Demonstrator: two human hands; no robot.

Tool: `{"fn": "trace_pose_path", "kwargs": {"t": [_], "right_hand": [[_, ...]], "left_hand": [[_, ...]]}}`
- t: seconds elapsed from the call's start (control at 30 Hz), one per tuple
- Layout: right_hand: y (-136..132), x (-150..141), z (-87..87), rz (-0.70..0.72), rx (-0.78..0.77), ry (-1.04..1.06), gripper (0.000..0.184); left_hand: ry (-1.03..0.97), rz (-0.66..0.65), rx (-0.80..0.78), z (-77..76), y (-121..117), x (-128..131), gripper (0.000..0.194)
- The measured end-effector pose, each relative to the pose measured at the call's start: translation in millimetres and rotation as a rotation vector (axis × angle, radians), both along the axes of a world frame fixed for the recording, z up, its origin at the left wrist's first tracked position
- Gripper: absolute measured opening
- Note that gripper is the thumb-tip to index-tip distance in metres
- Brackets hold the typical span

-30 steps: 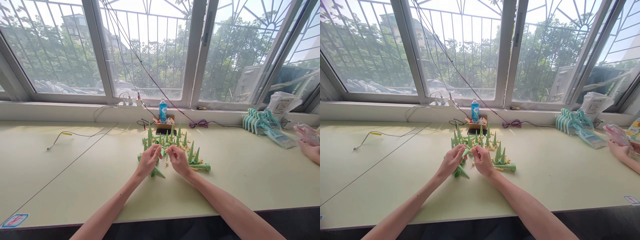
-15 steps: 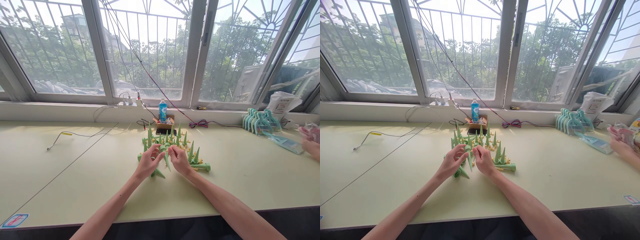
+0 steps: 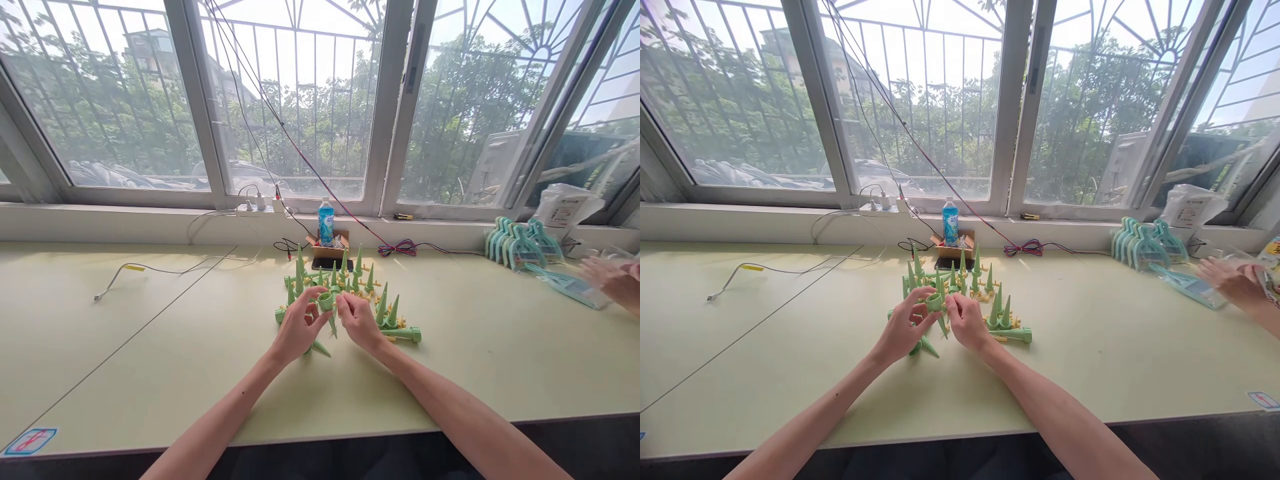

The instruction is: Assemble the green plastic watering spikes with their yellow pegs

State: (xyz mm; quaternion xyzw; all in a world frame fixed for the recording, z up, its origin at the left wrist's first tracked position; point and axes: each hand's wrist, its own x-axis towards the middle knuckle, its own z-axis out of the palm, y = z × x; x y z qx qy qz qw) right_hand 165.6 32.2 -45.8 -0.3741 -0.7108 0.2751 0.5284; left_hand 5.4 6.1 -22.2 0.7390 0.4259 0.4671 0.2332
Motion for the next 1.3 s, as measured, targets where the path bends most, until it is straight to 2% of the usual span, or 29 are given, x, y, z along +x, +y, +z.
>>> {"fn": "trace_pose_path", "kwargs": {"t": [0.23,0.4,0.6,0.73,1.3], "right_hand": [[-1.0,-1.3,-1.3,-0.018,0.010,0.046,0.040],[-0.2,0.1,-3.6,-0.012,-0.001,0.082,0.038],[-3.4,-0.2,-1.0,0.042,0.065,0.050,0.034],[-5.2,-0.3,2.0,0.073,0.103,0.032,0.032],[-0.7,4.3,0.4,0.044,0.026,0.040,0.032]], "left_hand": [[-0.072,0.015,-0.012,2.5,-0.4,1.0,0.039],[-0.191,-0.011,-0.069,3.9,1.4,-0.1,0.030],[-0.236,0.009,-0.165,2.1,4.5,-0.4,0.060],[-0.198,0.010,-0.212,3.0,3.7,0.4,0.066],[-0.123,-0.124,-0.261,9.8,-2.4,-2.0,0.055]]}}
